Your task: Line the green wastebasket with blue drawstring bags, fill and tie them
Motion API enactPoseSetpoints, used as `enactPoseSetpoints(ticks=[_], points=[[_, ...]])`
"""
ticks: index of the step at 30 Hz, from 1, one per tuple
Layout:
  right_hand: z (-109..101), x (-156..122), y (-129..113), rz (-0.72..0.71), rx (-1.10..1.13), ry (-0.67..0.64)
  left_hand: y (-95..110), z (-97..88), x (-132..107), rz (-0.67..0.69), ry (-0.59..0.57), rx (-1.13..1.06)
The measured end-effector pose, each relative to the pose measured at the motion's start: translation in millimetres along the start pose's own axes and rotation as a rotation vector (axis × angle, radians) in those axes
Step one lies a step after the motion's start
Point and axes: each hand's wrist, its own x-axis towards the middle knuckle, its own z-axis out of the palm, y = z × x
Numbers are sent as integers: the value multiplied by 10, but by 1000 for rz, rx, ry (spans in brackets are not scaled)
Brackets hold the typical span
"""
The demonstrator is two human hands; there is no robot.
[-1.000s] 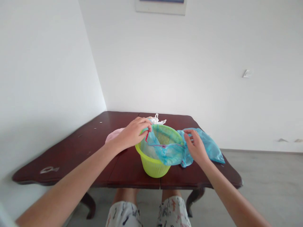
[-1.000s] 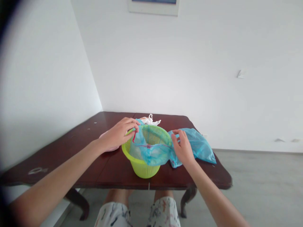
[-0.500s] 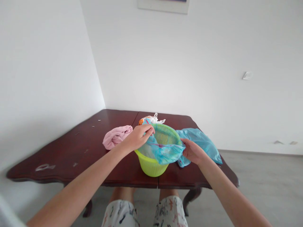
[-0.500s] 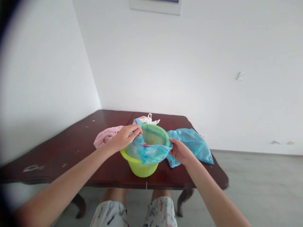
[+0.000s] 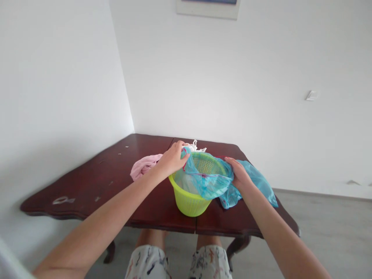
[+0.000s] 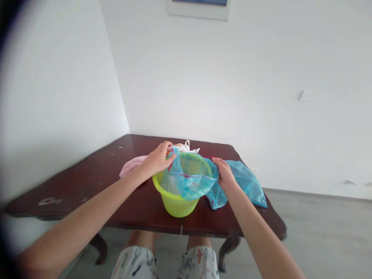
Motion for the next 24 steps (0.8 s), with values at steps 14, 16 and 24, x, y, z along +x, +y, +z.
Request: enactPoseSetpoints(ticks=[14, 16, 24], points=[[479, -464, -495, -391, -329, -23, -221, -124, 98, 240, -238, -134], [539, -490, -505, -350, -401, -93, -238, -121, 104, 257, -262, -110], [783, -577, -394, -413, -468, -299, -89, -119, 118, 107, -275, -620]])
